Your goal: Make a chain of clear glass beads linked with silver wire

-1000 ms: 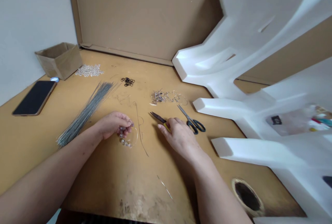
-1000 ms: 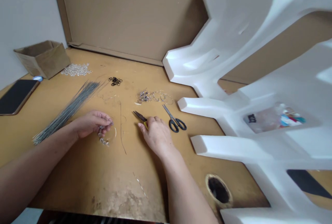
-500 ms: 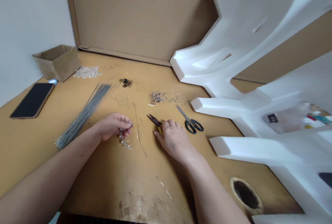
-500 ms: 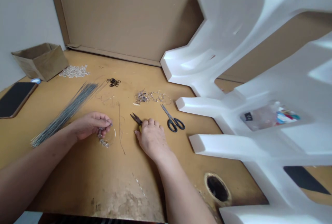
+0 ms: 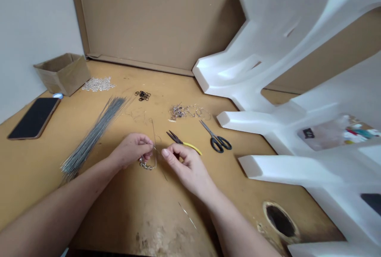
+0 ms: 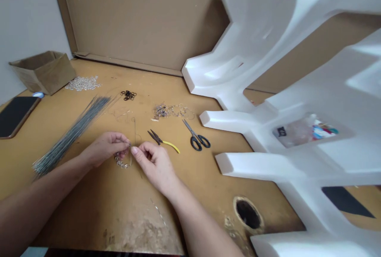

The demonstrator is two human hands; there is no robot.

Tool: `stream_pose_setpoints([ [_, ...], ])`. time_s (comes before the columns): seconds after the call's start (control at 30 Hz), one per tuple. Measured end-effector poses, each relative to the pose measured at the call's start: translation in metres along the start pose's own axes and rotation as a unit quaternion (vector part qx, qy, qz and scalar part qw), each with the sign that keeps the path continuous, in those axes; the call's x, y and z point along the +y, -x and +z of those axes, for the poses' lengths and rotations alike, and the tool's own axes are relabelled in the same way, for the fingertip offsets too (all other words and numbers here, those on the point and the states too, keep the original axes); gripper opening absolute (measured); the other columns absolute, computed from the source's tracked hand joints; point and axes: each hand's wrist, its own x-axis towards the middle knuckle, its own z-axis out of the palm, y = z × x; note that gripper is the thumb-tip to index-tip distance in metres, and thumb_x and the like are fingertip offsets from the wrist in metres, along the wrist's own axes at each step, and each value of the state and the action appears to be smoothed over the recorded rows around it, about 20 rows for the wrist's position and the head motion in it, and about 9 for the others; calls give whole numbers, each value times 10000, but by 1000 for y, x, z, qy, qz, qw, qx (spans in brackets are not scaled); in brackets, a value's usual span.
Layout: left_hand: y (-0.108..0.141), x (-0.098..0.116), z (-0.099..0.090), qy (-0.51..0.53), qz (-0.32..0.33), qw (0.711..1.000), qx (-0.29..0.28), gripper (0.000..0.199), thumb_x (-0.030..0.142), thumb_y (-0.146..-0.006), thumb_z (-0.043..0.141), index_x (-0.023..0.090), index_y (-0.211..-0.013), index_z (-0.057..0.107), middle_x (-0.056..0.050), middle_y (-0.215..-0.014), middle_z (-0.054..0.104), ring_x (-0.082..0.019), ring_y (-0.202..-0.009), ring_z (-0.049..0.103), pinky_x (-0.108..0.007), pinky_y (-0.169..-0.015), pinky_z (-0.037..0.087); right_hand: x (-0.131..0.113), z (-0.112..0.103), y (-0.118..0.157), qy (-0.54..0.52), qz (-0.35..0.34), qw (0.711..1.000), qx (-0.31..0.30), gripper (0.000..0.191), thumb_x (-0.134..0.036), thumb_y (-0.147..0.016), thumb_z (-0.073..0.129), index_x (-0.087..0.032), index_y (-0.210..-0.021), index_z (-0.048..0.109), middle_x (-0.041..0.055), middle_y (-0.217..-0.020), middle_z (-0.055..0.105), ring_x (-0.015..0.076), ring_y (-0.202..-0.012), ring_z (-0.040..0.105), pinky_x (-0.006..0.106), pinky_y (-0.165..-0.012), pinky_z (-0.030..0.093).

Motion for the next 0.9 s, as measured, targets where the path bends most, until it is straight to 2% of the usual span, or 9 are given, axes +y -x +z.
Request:
stream_pose_setpoints([
  [0.1, 2, 0, 3, -12, 13, 1000, 0, 46, 104, -615, 524, 146, -598, 515, 55, -420, 524, -59, -395, 475, -173, -430, 363, -2, 7, 1, -50, 36, 998, -34, 341, -406, -772, 449, -182, -526, 374, -59, -485, 310, 67, -452, 283, 195, -426, 237],
  [0.27, 0, -4, 1, 0, 24, 1000, 0, 32, 117, -603, 529, 147, -603, 518, 39, -470, 562, -61, -415, 486, -181, -445, 375, 3, 10, -2, 39, 58, 997, -15, 201, -276, -703, 530, -183, -556, 430, -47, -494, 429, 75, -455, 357, 201, -453, 279],
  [0.47, -1, -5, -1, 10, 22, 1000, -7, 47, 163, -614, 549, 143, -583, 520, 27, -480, 564, -67, -426, 487, -192, -456, 383, 8, 13, -4, 124, 63, 989, -41, 140, -237, -669, 548, -186, -567, 467, -43, -486, 464, 82, -450, 388, 205, -456, 277],
  [0.57, 0, -3, 1, 20, 11, 1000, -4, 61, 167, -620, 554, 139, -578, 519, 24, -477, 561, -67, -421, 483, -196, -458, 383, 8, 14, -4, 134, 75, 987, -55, 125, -217, -670, 527, -182, -559, 481, -38, -489, 472, 84, -454, 393, 208, -465, 278],
  [0.7, 1, -1, 1, 37, -1, 999, -1, 84, 177, -627, 568, 132, -575, 520, 15, -480, 564, -65, -417, 482, -198, -459, 376, 10, 12, -6, 91, 82, 991, -61, 108, -181, -671, 486, -175, -563, 488, -37, -501, 466, 84, -469, 386, 211, -481, 293],
  [0.83, 1, 1, -2, 85, -15, 996, -11, 82, 172, -626, 579, 122, -588, 526, 7, -498, 563, -68, -422, 491, -202, -461, 381, 15, 4, -9, -11, 91, 995, -44, 133, -212, -704, 452, -165, -584, 483, -32, -541, 455, 86, -517, 386, 214, -515, 322],
  [0.9, 0, 1, -4, 119, -18, 993, -14, 95, 183, -624, 590, 118, -595, 527, 3, -511, 563, -72, -421, 494, -208, -458, 385, 16, -1, -10, -65, 107, 990, -65, 119, -247, -694, 485, -159, -613, 498, -34, -561, 452, 83, -526, 387, 215, -521, 323],
])
